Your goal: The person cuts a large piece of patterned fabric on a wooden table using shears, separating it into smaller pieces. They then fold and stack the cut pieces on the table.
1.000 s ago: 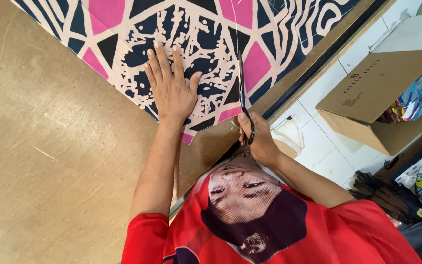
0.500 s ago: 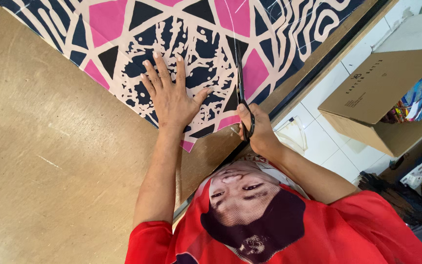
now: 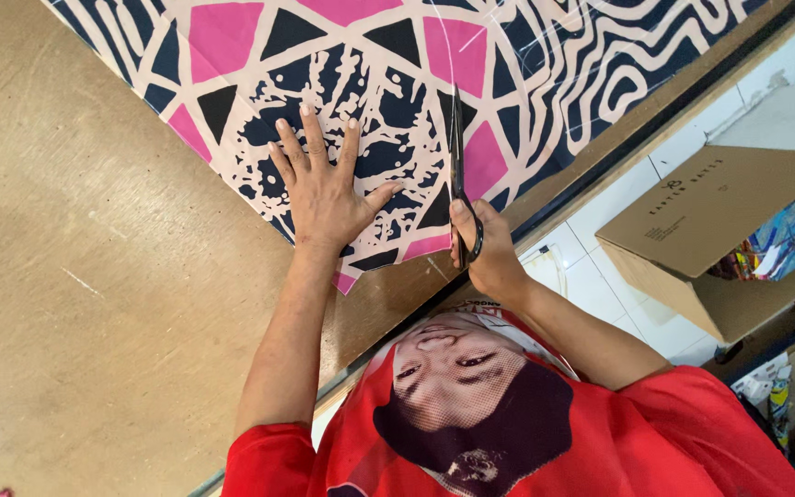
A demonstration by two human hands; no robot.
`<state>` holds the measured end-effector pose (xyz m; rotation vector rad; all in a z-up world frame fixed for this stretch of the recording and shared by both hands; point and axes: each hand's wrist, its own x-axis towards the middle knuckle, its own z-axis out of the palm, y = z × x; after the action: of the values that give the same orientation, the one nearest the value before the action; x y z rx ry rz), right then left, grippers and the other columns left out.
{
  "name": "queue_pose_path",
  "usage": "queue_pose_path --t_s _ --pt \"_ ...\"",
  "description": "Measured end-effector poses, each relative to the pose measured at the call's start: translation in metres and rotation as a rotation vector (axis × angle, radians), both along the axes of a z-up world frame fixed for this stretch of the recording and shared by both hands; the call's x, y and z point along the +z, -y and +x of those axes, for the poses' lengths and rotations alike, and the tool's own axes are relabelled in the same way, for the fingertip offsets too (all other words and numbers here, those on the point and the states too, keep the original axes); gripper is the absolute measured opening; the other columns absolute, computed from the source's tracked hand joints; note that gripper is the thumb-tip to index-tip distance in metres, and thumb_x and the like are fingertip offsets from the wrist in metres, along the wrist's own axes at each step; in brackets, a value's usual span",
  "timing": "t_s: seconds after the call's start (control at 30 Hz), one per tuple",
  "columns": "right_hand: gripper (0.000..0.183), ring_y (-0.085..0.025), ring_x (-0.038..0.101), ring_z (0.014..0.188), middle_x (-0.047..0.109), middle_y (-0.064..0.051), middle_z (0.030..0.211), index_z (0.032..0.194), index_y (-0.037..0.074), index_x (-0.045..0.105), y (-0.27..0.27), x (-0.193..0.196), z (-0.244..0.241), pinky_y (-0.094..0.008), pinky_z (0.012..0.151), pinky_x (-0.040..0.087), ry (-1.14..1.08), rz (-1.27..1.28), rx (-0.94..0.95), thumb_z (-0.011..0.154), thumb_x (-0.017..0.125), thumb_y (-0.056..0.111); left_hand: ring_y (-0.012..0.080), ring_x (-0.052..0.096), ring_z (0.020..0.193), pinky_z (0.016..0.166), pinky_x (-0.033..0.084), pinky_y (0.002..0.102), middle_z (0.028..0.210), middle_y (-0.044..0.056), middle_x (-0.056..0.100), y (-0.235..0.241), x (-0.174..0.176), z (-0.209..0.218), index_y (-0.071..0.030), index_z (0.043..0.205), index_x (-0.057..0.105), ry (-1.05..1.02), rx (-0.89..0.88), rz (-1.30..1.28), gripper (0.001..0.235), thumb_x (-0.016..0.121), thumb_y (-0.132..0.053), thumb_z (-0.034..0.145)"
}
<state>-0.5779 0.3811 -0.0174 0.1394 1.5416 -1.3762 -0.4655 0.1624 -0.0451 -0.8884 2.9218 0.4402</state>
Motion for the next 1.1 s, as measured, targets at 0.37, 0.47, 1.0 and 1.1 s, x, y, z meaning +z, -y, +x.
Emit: queue_pose_path --t_s 0.37,0.47,1.0,1.1 --pt "0.043 -0.008 0.054 0.054 0.054 0.000 0.066 0.088 0.007 0.054 0.008 -0.004 -0.041 -0.022 0.048 0.044 0.047 -0.082 0.049 0.102 0.061 0.048 0.0578 -0.001 0.150 0.118 0.003 0.075 0.167 0.028 0.007 0.001 0.005 -0.007 -0.028 0.159 0.045 0.105 0.010 0.038 0.103 0.063 -0.089 0.079" --pt "0.041 -0.008 0.051 0.052 0.051 0.000 0.064 0.091 0.009 0.056 0.005 -0.004 -0.049 -0.023 0.047 0.043 0.063 -0.085 0.103 0.100 0.062 0.048 0.0562 -0.001 0.150 0.118 0.002 0.075 0.167 0.027 0.008 0.002 0.004 -0.008 -0.028 0.159 0.047 0.091 0.009 0.029 0.103 0.062 -0.091 0.078" --pt "0.044 -0.008 0.049 0.046 0.049 0.001 0.060 0.083 0.008 0.051 0.010 -0.019 -0.108 -0.025 0.040 0.040 -0.001 -0.034 0.279 0.097 0.064 0.048 0.0572 0.001 0.153 0.120 0.004 0.074 0.169 0.028 0.014 0.001 0.012 -0.012 -0.023 0.152 0.058 0.109 0.071 0.089 0.100 0.063 -0.090 0.077" --pt "0.046 -0.008 0.049 0.047 0.049 0.001 0.062 0.081 0.009 0.049 0.013 -0.023 -0.120 -0.025 0.040 0.041 -0.001 -0.020 0.290 0.097 0.064 0.049 0.0576 0.003 0.153 0.120 0.005 0.074 0.169 0.028 0.016 0.001 0.013 -0.013 -0.024 0.152 0.058 0.118 0.084 0.092 0.100 0.061 -0.090 0.078"
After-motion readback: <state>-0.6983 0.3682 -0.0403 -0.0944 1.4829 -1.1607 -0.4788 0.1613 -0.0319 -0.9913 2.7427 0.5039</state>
